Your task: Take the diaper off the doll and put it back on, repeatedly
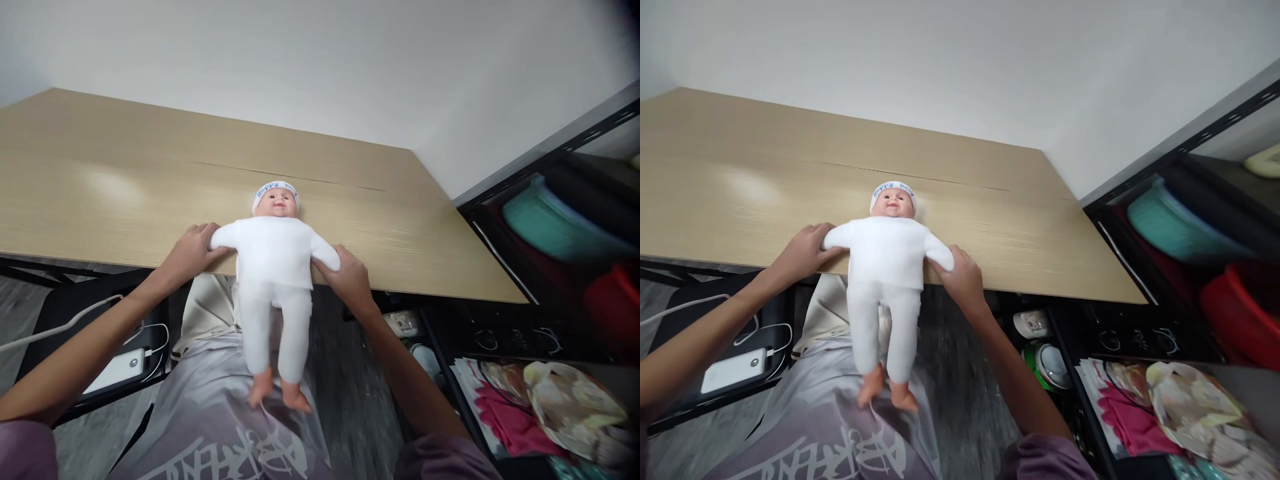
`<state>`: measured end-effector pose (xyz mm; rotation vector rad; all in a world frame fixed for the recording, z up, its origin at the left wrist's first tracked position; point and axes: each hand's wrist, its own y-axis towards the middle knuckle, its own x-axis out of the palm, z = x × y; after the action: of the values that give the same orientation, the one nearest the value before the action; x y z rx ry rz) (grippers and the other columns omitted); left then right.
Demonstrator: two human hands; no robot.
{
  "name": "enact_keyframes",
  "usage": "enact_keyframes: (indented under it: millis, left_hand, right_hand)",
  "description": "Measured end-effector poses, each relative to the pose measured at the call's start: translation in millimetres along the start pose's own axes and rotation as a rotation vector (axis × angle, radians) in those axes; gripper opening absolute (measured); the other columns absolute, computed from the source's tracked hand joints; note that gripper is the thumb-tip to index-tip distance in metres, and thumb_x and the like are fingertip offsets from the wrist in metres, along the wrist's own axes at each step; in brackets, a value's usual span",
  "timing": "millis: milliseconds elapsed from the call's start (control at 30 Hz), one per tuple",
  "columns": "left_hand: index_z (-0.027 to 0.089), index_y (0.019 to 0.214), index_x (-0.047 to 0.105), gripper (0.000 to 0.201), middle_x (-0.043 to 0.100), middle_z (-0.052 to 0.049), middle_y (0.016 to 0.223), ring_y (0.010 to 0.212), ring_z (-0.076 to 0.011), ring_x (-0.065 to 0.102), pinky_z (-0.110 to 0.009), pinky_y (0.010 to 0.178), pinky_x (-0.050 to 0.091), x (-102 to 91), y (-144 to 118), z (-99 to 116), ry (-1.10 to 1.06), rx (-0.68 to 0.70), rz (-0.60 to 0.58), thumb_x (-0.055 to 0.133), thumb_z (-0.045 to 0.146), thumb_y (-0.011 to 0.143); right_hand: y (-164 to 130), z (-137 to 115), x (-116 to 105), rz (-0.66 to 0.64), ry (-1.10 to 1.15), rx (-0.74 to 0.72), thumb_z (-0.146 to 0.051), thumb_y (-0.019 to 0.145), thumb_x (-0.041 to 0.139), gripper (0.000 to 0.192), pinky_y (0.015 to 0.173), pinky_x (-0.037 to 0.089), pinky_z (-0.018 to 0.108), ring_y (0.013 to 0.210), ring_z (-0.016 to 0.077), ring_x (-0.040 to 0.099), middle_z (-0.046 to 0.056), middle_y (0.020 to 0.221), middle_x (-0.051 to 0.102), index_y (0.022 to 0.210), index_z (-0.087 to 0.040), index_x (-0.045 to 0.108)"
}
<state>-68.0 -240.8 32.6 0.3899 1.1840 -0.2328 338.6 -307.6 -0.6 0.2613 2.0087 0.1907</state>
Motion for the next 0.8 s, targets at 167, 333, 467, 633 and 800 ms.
enact_keyframes:
  millis: [167,333,467,633,800]
  left_hand:
    - [0.017,0.128,0.067,0.056,0.076,-0.022,0.125,0.116,-0.0399,0.064,-0.048,0.103,0.049,10.0,67,-24,0.094,-0.035,0.071,0.056,0.068,0.107]
    - [0.016,0.144,0.064,0.072,0.075,-0.023,0.135,0.123,-0.0413,0.063,-0.047,0.102,0.046,17.4,126,-51,0.141,-0.054,0.151,0.055,0.077,0.105]
    - [0.017,0.144,0.064,0.076,0.075,-0.022,0.137,0.122,-0.0412,0.065,-0.045,0.098,0.046,21.6,172,-73,0.132,-0.065,0.172,0.053,0.081,0.105]
    - [0.017,0.139,0.065,0.072,0.075,-0.022,0.135,0.121,-0.0398,0.064,-0.043,0.097,0.044,23.5,228,-93,0.145,-0.077,0.192,0.052,0.08,0.106]
    - [0.022,0.136,0.066,0.068,0.075,-0.019,0.133,0.124,-0.0407,0.063,-0.042,0.096,0.043,28.2,280,-112,0.15,-0.1,0.224,0.056,0.081,0.104]
  right_hand:
    - [72,-1,24,0.016,-0.086,0.013,-0.07,0.106,0.065,0.05,0.079,0.048,0.038,0.097,0.036,0.075,0.017,0.115,0.084,0.118,-0.022,0.072]
    - [142,6,46,0.054,-0.112,-0.047,-0.067,0.107,0.064,0.052,0.084,0.052,0.041,0.101,0.038,0.076,0.019,0.12,0.084,0.128,-0.02,0.072]
    - [195,17,62,0.084,-0.129,-0.068,-0.066,0.106,0.065,0.051,0.084,0.053,0.042,0.101,0.0383,0.075,0.019,0.118,0.084,0.125,-0.02,0.074]
    - [259,25,79,0.115,-0.11,-0.108,-0.066,0.106,0.065,0.052,0.085,0.053,0.041,0.102,0.0379,0.075,0.02,0.118,0.084,0.124,-0.019,0.074]
    - [311,29,93,0.179,-0.075,-0.096,-0.072,0.103,0.068,0.06,0.086,0.055,0.043,0.102,0.0384,0.074,0.018,0.121,0.083,0.134,-0.02,0.067]
